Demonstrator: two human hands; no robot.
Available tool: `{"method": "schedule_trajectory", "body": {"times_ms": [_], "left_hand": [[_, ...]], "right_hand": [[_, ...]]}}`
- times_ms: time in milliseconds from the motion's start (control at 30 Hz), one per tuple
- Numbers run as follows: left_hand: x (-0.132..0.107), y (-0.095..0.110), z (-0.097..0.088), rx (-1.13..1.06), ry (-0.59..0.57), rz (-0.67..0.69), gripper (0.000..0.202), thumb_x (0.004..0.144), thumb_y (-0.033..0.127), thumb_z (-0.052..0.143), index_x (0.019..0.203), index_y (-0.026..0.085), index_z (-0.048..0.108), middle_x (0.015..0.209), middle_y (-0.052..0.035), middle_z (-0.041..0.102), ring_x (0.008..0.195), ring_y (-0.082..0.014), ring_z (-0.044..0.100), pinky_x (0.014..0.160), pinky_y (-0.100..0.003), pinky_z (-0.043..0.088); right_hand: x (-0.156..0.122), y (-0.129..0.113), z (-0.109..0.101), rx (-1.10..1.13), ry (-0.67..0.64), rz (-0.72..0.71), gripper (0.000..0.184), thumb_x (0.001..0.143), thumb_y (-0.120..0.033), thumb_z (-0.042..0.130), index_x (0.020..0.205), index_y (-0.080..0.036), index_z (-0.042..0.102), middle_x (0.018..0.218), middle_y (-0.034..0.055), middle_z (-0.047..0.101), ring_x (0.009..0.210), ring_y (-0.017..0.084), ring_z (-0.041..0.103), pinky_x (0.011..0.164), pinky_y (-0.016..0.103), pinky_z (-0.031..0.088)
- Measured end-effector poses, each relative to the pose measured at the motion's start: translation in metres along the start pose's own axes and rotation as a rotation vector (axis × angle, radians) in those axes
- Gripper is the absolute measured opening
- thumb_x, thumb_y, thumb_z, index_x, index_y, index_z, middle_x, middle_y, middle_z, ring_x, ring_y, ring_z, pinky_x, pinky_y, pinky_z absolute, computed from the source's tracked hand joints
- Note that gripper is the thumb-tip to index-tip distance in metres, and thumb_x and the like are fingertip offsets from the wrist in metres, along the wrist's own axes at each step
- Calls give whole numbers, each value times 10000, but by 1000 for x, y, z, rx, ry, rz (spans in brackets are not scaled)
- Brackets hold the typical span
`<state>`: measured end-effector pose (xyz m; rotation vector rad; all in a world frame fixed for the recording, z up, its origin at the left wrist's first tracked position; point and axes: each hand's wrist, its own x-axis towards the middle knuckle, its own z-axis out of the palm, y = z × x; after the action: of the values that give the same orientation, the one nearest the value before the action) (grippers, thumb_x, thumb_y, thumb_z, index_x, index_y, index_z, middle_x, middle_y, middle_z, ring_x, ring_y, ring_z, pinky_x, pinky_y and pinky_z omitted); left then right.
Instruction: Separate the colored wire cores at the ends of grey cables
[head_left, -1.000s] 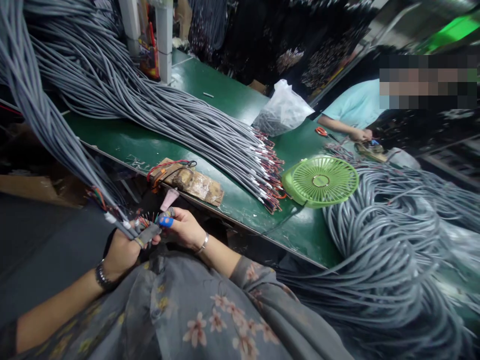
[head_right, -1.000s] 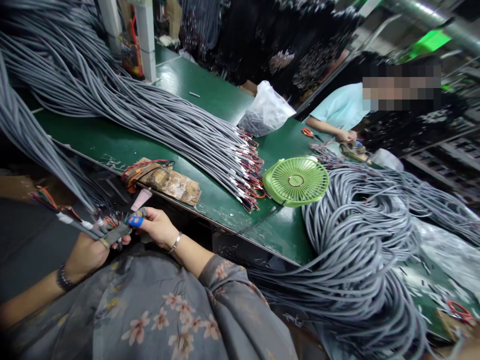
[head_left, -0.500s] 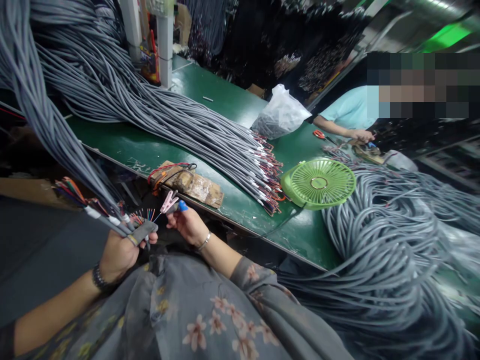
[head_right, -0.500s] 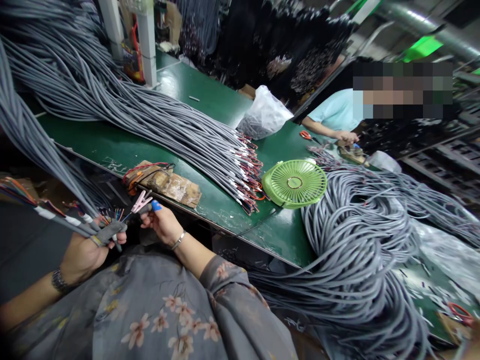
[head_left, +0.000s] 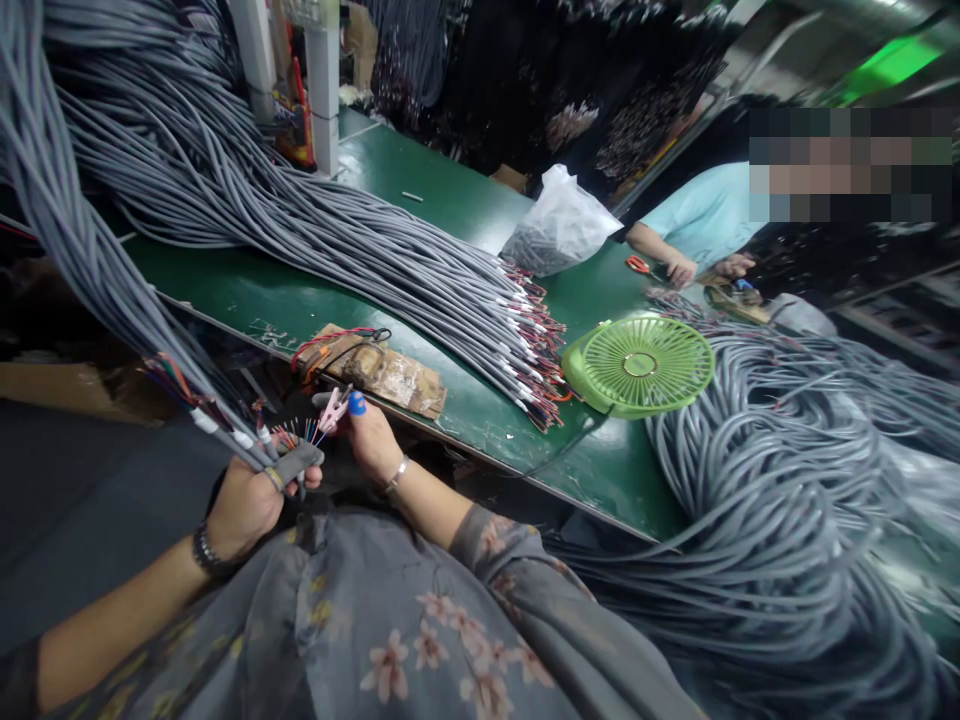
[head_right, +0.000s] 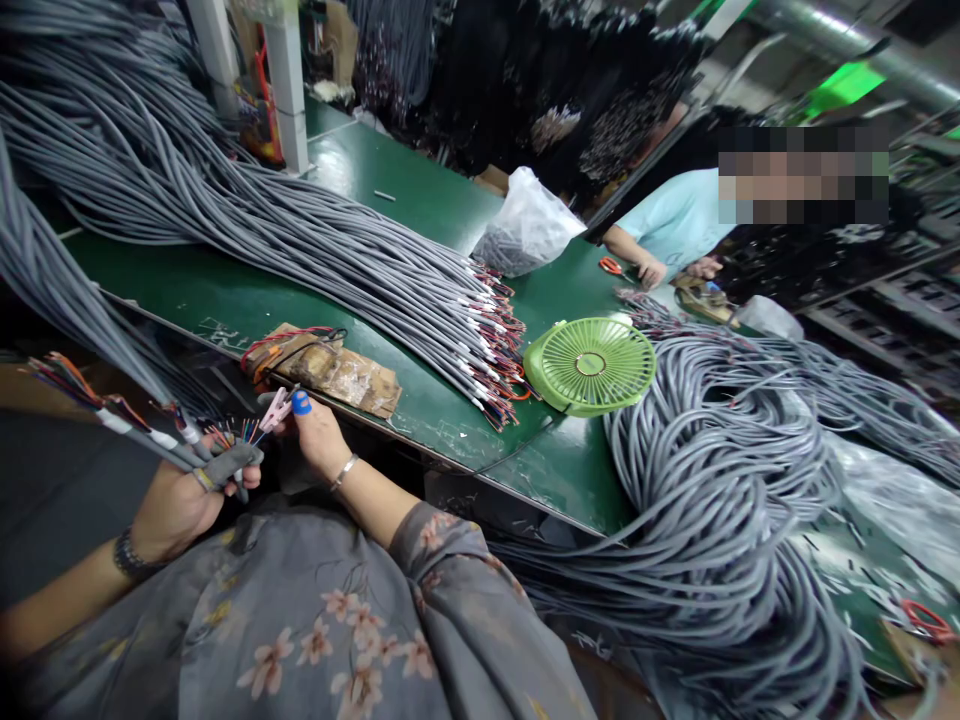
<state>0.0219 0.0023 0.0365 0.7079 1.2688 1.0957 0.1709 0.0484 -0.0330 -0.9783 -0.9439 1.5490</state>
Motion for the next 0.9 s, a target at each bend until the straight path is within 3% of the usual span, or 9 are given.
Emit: {"method": "schedule_trajectory", "body": {"times_ms": [100, 167, 333, 633, 800, 900], "left_hand": [[3, -4, -3, 13, -23, 8, 336, 407, 398, 978, 566, 205, 752, 481, -18, 719, 427, -154, 647, 404, -209, 398], [4, -6, -5, 26, -36, 14, 369, 417, 426, 997, 584, 202, 755, 494, -21, 726, 435, -164, 657, 405, -218, 410], [5, -11, -7, 42, -43, 3, 411, 432, 474, 1008, 601, 200, 753, 501, -20, 728, 442, -171, 664, 408, -224, 417], [1, -11, -10, 51, -63, 15, 400, 418, 468, 1018, 583, 207, 763, 500, -19, 721, 451, -166, 658, 410, -223, 424], [-4, -4, -12, 37, -48, 22, 366, 395, 440, 1014, 525, 214, 757, 469, -21, 706, 420, -142, 622, 396, -210, 398], [-4, 2, -8, 9, -37, 5, 345, 362, 409, 1006, 514, 218, 762, 458, -16, 697, 405, -128, 603, 389, -199, 378]], "right_hand": [[2, -5, 6, 207, -8, 198, 689, 875, -877, 676, 821, -196, 768, 690, 8, 668, 694, 153, 614, 698, 286, 550], [3, -8, 10, 302, 13, 249, 617, 895, -806, 732, 820, -194, 752, 694, 0, 667, 690, 141, 612, 696, 271, 555], [2, -12, 14, 384, 45, 256, 526, 929, -703, 776, 826, -188, 744, 712, 8, 676, 682, 145, 608, 714, 282, 562], [-3, -20, 8, 360, -56, 363, 608, 1011, -750, 612, 796, -188, 702, 673, 6, 654, 616, 131, 581, 638, 249, 531], [-7, -21, 6, 313, -61, 293, 456, 921, -627, 806, 817, -194, 706, 716, -5, 665, 642, 120, 568, 651, 248, 534], [-8, -18, 6, 245, -52, 225, 468, 841, -616, 877, 789, -187, 697, 697, -10, 636, 634, 114, 547, 638, 254, 510]]}}
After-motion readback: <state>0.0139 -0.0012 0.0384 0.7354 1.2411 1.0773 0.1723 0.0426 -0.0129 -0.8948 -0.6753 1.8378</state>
